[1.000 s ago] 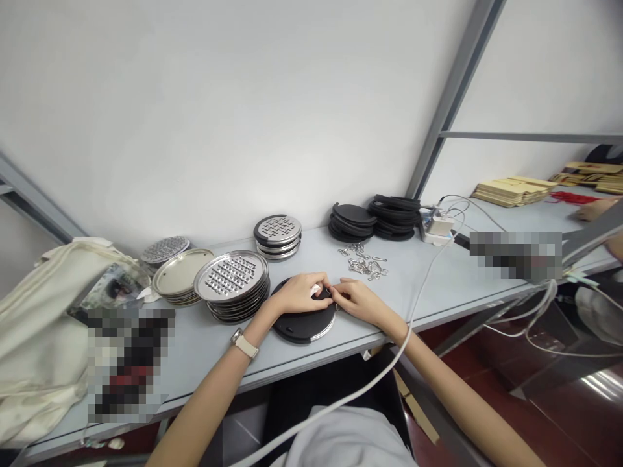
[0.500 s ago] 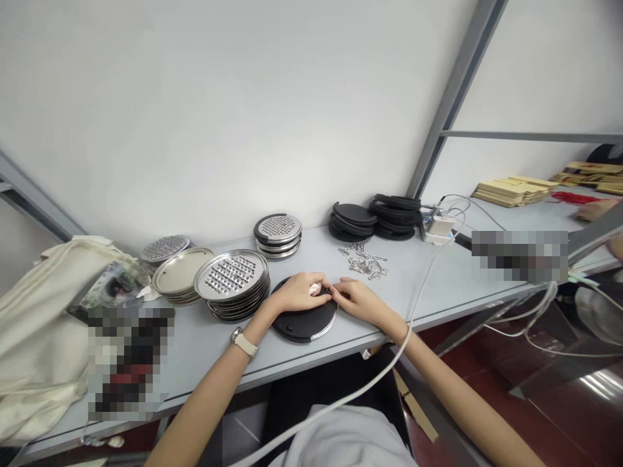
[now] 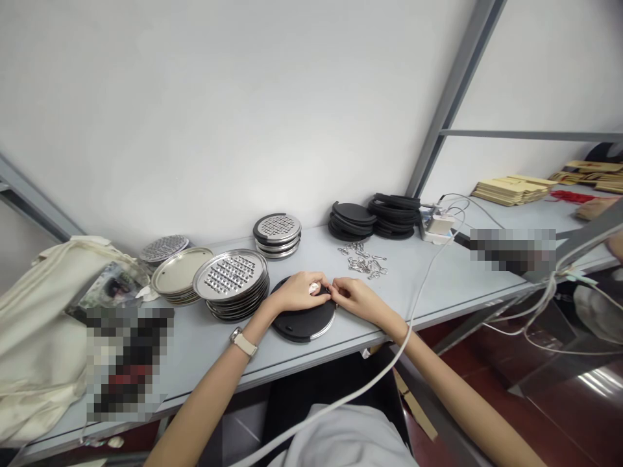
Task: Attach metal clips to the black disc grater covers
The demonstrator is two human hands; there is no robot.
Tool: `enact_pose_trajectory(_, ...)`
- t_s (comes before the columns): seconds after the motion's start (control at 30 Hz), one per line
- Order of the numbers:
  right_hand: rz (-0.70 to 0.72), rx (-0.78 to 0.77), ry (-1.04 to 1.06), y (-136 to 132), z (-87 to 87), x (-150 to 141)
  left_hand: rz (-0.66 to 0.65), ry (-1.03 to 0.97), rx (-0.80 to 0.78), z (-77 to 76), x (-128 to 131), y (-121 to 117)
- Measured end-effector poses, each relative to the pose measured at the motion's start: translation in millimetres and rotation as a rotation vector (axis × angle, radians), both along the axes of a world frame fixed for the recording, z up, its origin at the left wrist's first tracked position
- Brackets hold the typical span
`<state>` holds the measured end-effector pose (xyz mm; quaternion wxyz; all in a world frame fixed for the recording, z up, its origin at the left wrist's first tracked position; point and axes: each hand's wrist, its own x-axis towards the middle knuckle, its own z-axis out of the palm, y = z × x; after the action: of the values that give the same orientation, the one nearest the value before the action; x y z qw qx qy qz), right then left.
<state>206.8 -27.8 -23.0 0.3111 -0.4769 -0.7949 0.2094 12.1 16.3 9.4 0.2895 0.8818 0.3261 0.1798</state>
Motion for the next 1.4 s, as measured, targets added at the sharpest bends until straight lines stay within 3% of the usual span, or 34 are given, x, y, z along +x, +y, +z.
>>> enact_pose_trajectory(0.67,0.015,0.037,-0.065,0.8,-0.4,-2.2,0.025,-0.021,-0.019,-3.4,0.8,0.0)
enact_pose_trajectory(1.13,0.036,0.051,-0.062,1.5,-1.4,-1.4,0.019,0.022,0.164,0.8,2.6,-6.4)
enact_pose_trajectory(1.4,0.033,0.063,-0.067,1.3,-0.6,-1.6,-0.009,0.018,0.191,3.0,2.1,-7.8)
